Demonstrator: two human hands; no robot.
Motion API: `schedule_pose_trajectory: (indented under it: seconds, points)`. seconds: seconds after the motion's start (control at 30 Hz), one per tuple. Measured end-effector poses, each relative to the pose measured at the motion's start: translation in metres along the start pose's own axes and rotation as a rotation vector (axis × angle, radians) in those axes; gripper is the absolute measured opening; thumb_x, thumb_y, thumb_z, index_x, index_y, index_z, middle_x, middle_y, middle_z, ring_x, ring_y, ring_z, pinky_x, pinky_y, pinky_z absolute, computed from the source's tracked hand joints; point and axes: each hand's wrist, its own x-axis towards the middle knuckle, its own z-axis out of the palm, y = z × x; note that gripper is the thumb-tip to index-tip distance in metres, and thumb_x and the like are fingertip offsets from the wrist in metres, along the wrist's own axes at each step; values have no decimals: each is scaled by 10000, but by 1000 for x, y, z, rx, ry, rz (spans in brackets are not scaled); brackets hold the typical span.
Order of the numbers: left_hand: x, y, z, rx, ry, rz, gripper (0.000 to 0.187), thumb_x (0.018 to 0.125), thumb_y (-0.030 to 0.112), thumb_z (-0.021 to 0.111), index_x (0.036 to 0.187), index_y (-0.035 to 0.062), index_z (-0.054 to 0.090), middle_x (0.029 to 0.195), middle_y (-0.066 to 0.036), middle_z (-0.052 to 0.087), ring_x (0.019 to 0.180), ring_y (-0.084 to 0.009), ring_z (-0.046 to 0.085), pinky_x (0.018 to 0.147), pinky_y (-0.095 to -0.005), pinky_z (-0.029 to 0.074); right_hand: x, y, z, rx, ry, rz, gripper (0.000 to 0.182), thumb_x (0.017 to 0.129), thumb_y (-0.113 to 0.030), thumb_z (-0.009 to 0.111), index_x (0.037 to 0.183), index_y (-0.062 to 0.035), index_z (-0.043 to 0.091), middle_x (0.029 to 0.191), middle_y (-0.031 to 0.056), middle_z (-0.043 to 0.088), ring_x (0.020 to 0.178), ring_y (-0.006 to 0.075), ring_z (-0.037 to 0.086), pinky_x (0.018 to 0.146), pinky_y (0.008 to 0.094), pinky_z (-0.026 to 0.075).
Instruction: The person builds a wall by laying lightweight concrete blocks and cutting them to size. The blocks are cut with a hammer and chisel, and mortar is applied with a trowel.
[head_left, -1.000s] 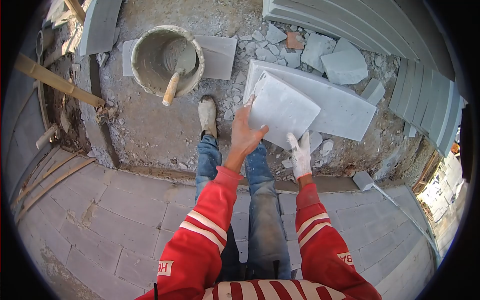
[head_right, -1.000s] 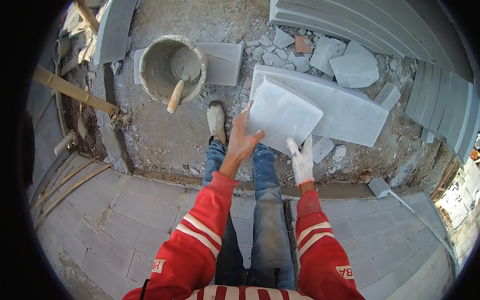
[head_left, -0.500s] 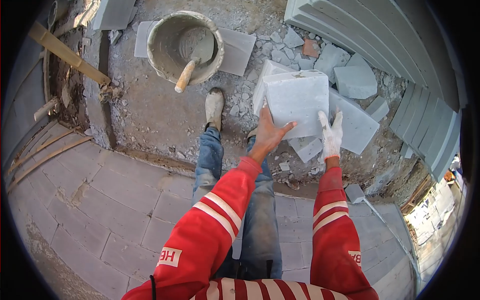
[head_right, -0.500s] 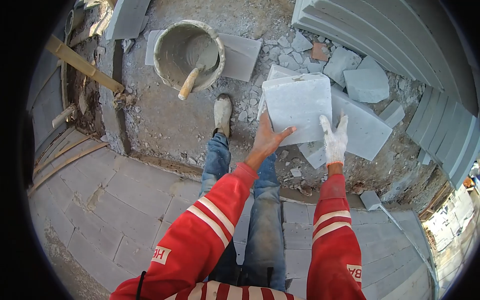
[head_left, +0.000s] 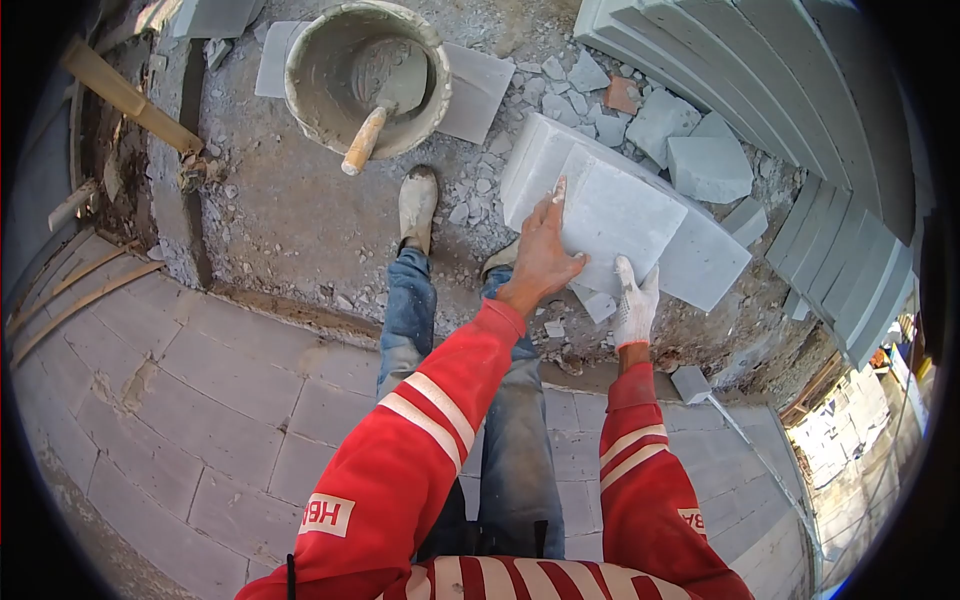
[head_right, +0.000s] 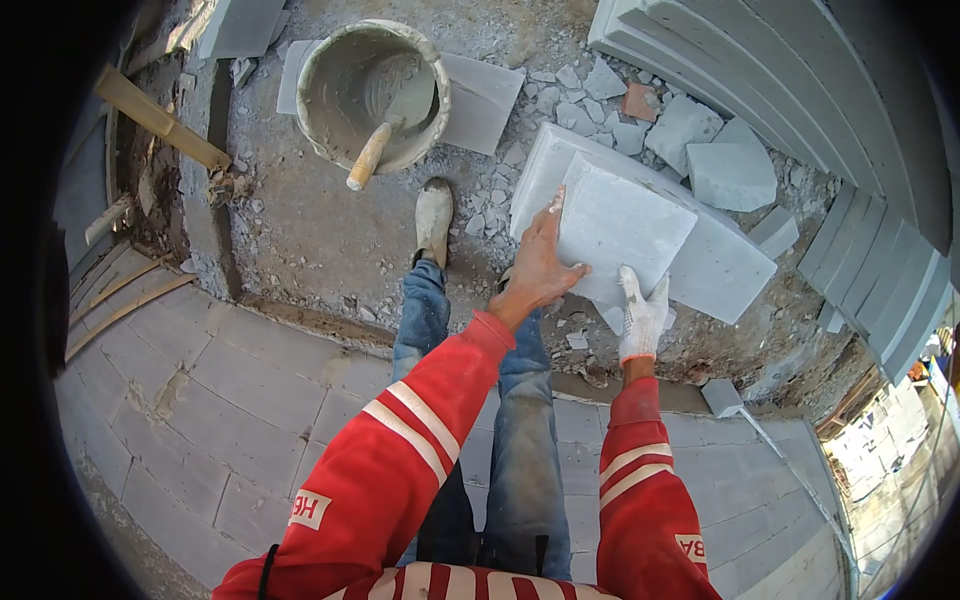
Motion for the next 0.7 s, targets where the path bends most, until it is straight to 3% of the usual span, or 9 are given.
schedule_pose_trajectory:
  seconds: [0.4, 0.5, 0.57, 0.63, 0.7]
  points:
    - [12, 10, -6, -63, -36, -3, 1184, 707, 119, 868, 1639, 17, 145, 1521, -298, 405, 1418, -457, 411, 1206, -444, 343, 7, -5, -3, -47, -30, -23, 776, 869, -176, 849, 1489, 64, 450, 1297, 125, 646, 1119, 197, 613, 979, 317, 486]
    - [8, 10, -6, -28, 0, 47, 1203, 707, 83, 850, 1652, 49, 106, 1483, -287, 431, 1346, -480, 473, 1158, -475, 399, 12, 6, -5, -121, -4, -91, 662, 887, -169, 824, 1436, 25, 509, 1281, 112, 653, 1112, 183, 612, 975, 317, 487]
    - [7, 8, -6, -21, -16, 35, 1198, 709, 67, 849, 1646, 23, 104, 1505, -284, 415, 1376, -456, 453, 1188, -457, 367, 16, 14, -10, -156, 15, -103, 709, 880, -180, 831, 1456, 46, 487, 1296, 128, 649, 1124, 191, 611, 991, 320, 482]
    - [6, 4, -5, 1, -13, 63, 1192, 709, 60, 848, 1641, 6, 107, 1519, -284, 404, 1394, -447, 436, 1202, -448, 346, 12, 7, -9, -163, -24, -65, 1009, 828, -264, 886, 1541, 157, 309, 1375, 229, 613, 1203, 250, 610, 1033, 344, 479]
    - [8, 3, -3, 16, -15, 92, 1186, 710, 54, 848, 1636, -12, 111, 1533, -285, 392, 1413, -438, 419, 1217, -439, 326, 13, 8, -8, -183, 5, -85, 1012, 823, -264, 889, 1536, 162, 311, 1370, 239, 614, 1193, 256, 616, 1027, 343, 483]
